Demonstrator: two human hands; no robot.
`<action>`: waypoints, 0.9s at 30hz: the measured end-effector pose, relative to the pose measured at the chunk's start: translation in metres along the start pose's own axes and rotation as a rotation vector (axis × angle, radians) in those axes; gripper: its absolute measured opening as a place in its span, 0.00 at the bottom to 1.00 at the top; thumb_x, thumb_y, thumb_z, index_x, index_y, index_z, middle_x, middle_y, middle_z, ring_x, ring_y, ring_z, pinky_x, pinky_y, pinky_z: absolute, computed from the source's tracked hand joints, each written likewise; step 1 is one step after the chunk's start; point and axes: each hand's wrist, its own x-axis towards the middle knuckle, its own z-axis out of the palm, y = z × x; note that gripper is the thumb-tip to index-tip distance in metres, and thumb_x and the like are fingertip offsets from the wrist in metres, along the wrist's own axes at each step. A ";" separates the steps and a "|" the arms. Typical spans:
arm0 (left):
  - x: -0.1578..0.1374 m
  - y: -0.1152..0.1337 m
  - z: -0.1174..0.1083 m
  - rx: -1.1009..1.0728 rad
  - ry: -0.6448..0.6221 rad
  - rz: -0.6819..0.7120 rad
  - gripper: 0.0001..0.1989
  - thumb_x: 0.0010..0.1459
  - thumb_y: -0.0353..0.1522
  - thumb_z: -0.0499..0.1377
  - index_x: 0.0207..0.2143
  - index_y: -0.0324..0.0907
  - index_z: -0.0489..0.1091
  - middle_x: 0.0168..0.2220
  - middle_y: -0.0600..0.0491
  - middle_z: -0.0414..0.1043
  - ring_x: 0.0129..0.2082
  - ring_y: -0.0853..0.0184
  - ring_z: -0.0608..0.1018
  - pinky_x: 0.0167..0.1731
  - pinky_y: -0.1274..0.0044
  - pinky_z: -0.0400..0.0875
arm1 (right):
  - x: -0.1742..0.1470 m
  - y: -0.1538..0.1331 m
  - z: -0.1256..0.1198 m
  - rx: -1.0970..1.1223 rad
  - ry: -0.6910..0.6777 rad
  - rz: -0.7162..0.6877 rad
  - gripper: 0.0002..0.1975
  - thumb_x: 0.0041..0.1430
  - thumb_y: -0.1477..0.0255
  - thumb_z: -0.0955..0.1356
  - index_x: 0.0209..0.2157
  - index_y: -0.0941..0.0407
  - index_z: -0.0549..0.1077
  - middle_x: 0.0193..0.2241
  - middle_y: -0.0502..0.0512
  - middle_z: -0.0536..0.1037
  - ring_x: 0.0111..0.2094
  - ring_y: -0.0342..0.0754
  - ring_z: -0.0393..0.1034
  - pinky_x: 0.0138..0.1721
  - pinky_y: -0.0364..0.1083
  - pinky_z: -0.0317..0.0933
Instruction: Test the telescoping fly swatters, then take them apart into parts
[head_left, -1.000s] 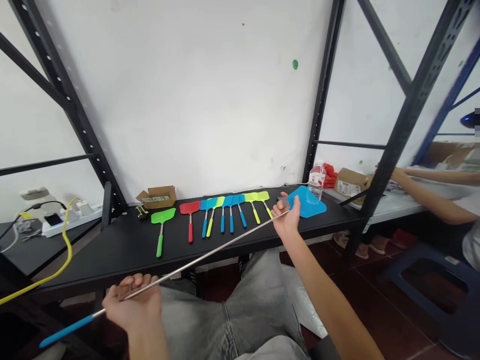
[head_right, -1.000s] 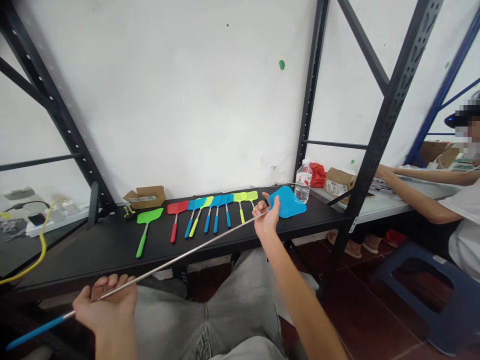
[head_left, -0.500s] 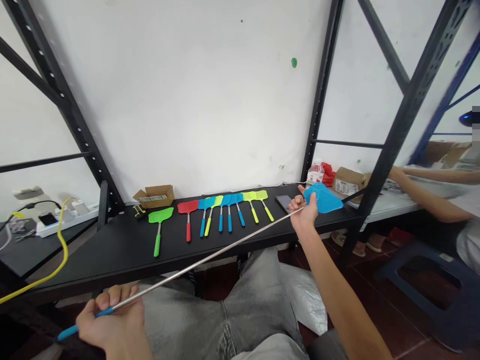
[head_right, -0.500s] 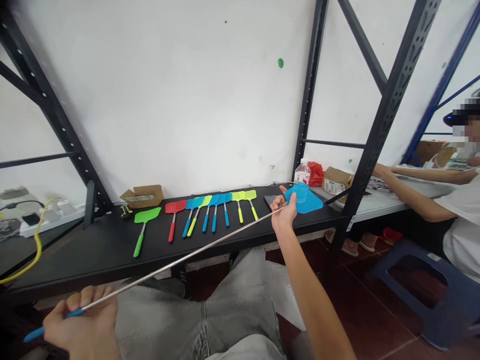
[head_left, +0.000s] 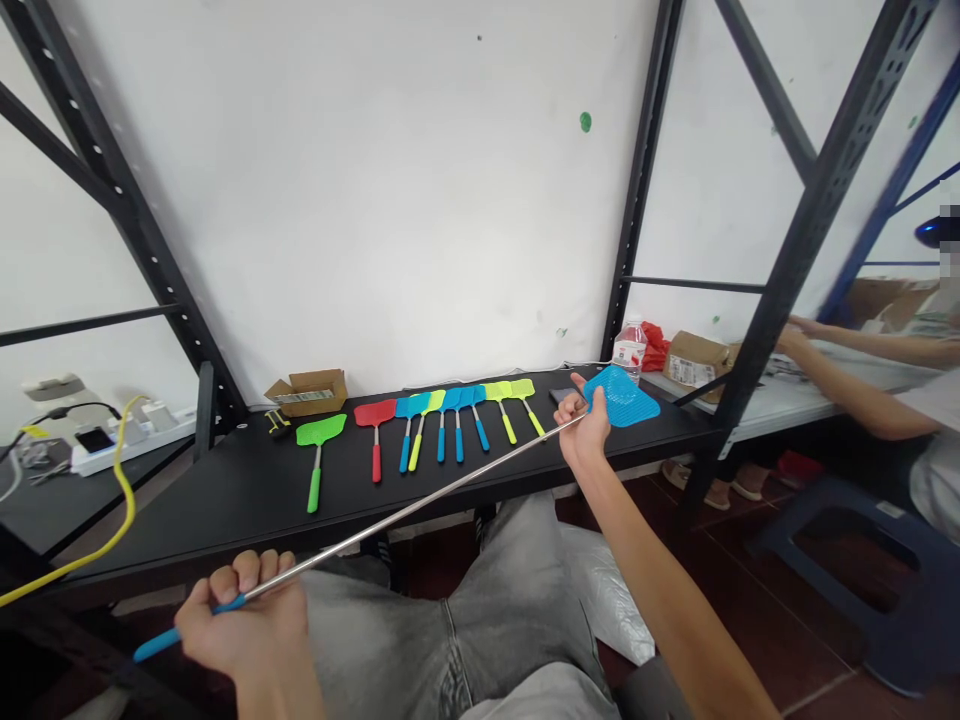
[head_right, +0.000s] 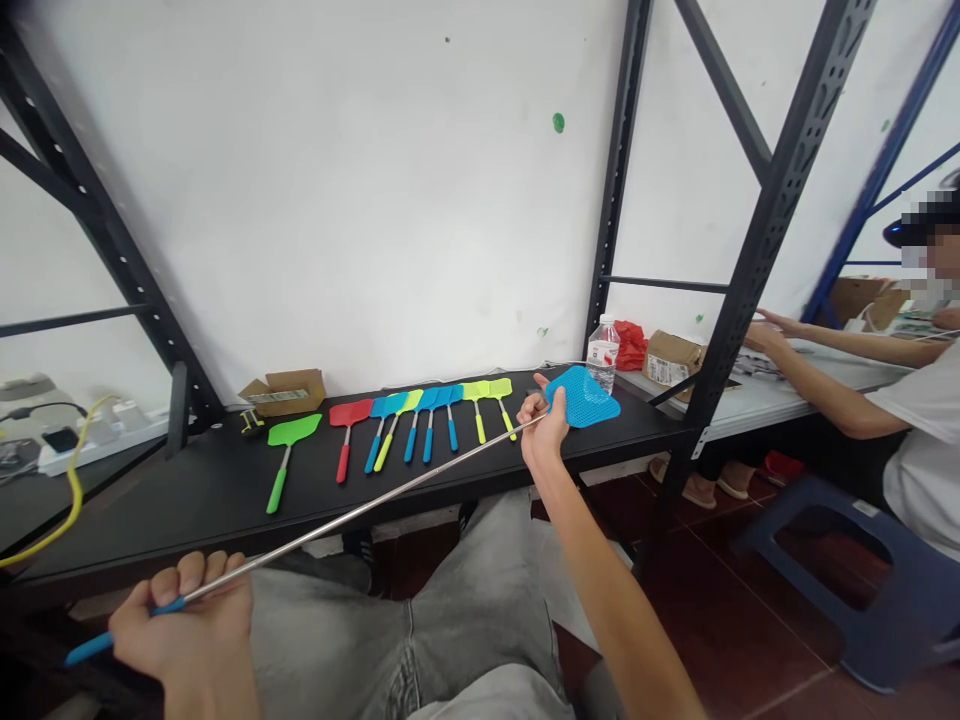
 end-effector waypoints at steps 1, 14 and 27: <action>-0.001 -0.001 0.002 -0.003 -0.009 0.000 0.19 0.47 0.35 0.53 0.20 0.41 0.41 0.18 0.57 0.42 0.18 0.71 0.49 0.20 0.77 0.48 | 0.000 0.000 0.000 -0.003 0.001 -0.001 0.18 0.64 0.55 0.61 0.39 0.54 0.72 0.14 0.42 0.61 0.13 0.38 0.51 0.17 0.40 0.48; -0.022 -0.024 0.028 -0.054 -0.141 -0.031 0.19 0.51 0.36 0.54 0.20 0.41 0.43 0.18 0.58 0.44 0.18 0.73 0.49 0.19 0.78 0.47 | -0.005 0.002 0.007 0.032 0.015 0.013 0.17 0.63 0.56 0.62 0.39 0.53 0.72 0.16 0.43 0.64 0.14 0.38 0.54 0.18 0.40 0.49; -0.001 -0.016 0.006 0.077 -0.099 -0.007 0.11 0.50 0.34 0.54 0.19 0.41 0.56 0.20 0.57 0.52 0.19 0.73 0.57 0.18 0.79 0.50 | 0.006 -0.024 0.003 0.008 -0.001 -0.021 0.18 0.64 0.55 0.61 0.37 0.55 0.73 0.17 0.44 0.64 0.15 0.38 0.55 0.19 0.40 0.52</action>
